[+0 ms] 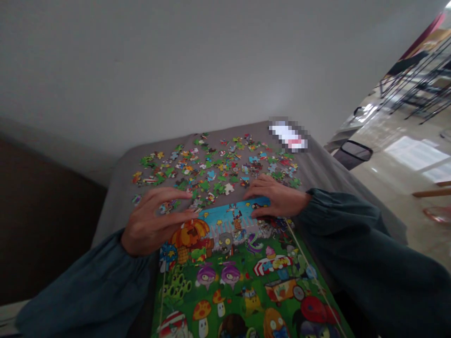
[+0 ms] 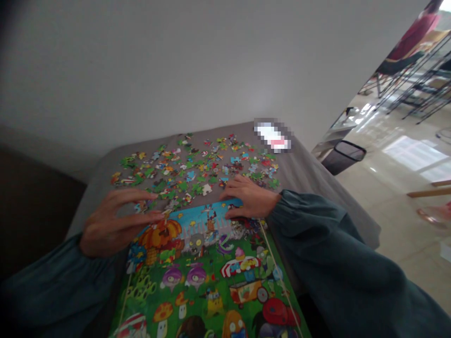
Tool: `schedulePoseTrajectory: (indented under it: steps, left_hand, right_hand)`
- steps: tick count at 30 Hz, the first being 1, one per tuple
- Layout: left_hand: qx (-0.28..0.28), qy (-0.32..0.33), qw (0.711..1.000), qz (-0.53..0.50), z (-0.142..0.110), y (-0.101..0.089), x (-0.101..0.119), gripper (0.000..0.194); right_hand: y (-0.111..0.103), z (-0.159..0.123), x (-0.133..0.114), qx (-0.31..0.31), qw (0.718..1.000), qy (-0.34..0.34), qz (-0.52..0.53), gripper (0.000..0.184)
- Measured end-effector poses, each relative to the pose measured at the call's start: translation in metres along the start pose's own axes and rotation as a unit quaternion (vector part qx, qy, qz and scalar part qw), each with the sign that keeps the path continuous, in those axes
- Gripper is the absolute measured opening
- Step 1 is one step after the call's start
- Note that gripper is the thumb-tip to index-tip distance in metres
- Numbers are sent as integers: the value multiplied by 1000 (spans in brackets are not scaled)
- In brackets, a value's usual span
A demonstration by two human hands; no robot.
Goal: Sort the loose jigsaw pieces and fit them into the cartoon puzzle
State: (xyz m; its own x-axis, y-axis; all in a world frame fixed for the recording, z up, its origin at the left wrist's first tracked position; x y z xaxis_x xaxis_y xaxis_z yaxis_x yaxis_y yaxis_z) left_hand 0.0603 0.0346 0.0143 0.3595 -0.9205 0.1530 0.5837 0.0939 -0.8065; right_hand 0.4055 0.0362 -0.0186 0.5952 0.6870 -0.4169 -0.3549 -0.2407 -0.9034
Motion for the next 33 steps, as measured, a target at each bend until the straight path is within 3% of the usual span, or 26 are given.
schedulePoseTrajectory:
  steps: [6,8,12,15,20,28,33]
  left_hand:
    - [-27,-61,995,-72,-1,2,-5,27]
    - [-71,-93,988,-99,1,2,-4,19]
    - [-210,-111,958,-161,1,8,8,28]
    - [-257,-124,942,-179,0,13,15,24]
    - [-271,-160,929,-195,-4,21,9,19]
    - [-286,-202,909,-226,-3,26,5,34]
    - [-241,-239,911,-234,-6,26,-2,38]
  right_hand:
    - [-1,-2,1,-9,1000,-1,-7,45]
    - [0,-3,1,-8,1000,-1,-8,44]
    - [1,-3,3,-3,1000,-2,-11,46]
    - [2,-3,3,-1,1000,-2,-11,46]
    - [1,-2,4,-4,1000,-3,-6,49]
    - [0,-1,4,-7,1000,8,11,53]
    - [-1,-1,2,-2,1000,5,10,50]
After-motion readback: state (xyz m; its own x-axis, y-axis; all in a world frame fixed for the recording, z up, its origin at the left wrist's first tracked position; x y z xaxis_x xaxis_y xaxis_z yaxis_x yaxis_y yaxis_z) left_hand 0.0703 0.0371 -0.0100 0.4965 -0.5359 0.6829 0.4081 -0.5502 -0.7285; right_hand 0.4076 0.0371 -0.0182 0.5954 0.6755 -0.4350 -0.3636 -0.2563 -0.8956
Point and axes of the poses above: each hand's wrist, its own z-axis towards the middle knuckle, its own y-axis out of the palm, x = y × z, the point moved 2 cm from there along z, towards the middle knuckle, and after that the axes turned 6 degrees about -z, right-handed, at the moved point
